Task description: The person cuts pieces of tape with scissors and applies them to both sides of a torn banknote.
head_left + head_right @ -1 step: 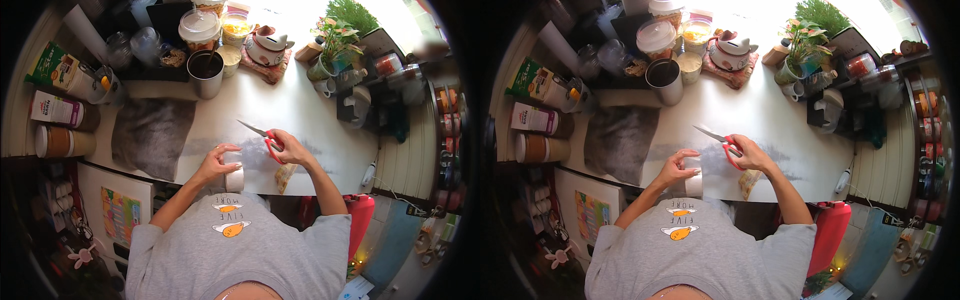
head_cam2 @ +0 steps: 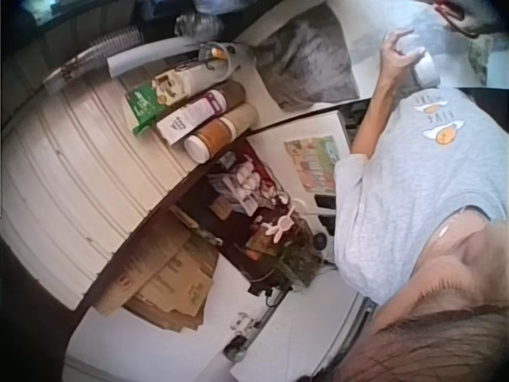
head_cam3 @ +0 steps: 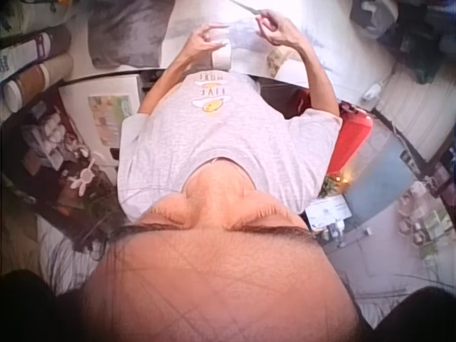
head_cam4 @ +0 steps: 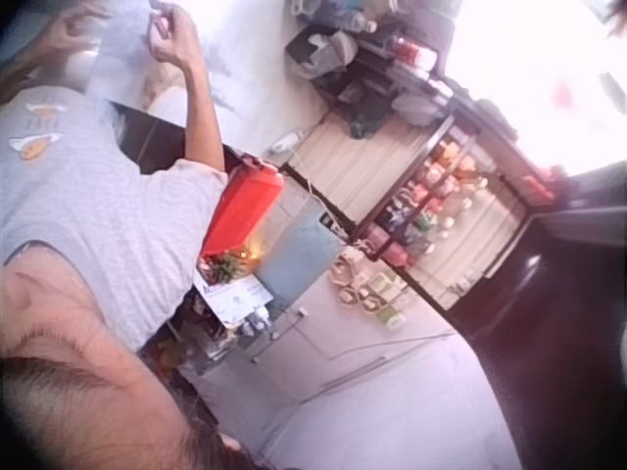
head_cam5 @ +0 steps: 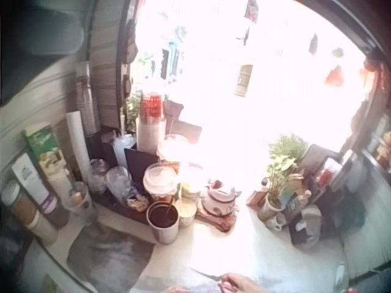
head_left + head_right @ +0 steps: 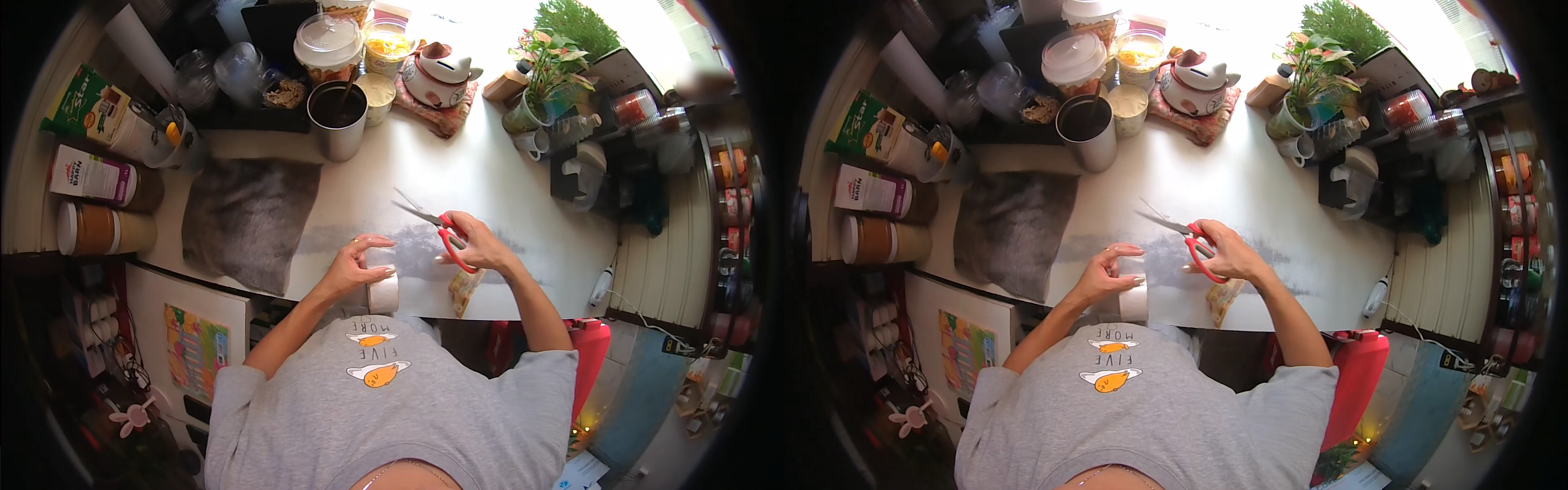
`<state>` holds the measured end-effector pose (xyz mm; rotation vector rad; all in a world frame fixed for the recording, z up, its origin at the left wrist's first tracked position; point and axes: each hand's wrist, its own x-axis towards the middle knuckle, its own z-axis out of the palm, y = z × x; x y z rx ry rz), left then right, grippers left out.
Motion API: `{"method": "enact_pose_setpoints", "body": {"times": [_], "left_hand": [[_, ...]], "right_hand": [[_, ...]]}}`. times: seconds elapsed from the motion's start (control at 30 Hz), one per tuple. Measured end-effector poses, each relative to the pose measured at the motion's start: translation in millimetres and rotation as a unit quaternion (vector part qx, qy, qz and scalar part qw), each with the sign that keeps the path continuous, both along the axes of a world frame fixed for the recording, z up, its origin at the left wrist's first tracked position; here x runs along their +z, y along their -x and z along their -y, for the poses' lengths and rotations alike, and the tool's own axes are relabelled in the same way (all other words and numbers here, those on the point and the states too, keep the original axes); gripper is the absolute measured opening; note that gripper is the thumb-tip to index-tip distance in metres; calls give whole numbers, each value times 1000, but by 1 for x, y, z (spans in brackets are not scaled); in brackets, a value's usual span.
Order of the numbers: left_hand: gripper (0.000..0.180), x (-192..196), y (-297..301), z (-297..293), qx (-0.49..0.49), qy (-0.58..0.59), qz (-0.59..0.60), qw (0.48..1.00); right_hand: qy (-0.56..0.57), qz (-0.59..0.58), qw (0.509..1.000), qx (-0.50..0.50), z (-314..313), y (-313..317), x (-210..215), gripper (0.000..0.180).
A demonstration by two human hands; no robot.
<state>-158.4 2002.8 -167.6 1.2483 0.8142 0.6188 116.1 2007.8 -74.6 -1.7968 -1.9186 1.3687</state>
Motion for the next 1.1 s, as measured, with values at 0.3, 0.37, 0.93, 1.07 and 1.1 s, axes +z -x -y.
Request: {"method": "enact_pose_setpoints", "body": {"times": [0.3, 0.37, 0.93, 1.07, 1.1], "left_hand": [[54, 1, 2, -1, -5, 12, -4, 1000], [54, 5, 1, -2, -4, 19, 0, 1000], [55, -10, -4, 2, 21, 15, 42, 999], [53, 19, 1, -6, -20, 101, 2, 995], [53, 21, 0, -5, -13, 107, 24, 994]], "right_hand": [[-33, 101, 971, 212, -19, 3, -1, 86], [-15, 110, 965, 239, -30, 11, 2, 87], [-66, 132, 937, 317, -52, 21, 13, 84], [-55, 131, 943, 301, -54, 24, 13, 84], [-55, 130, 942, 304, -56, 25, 13, 84]]}}
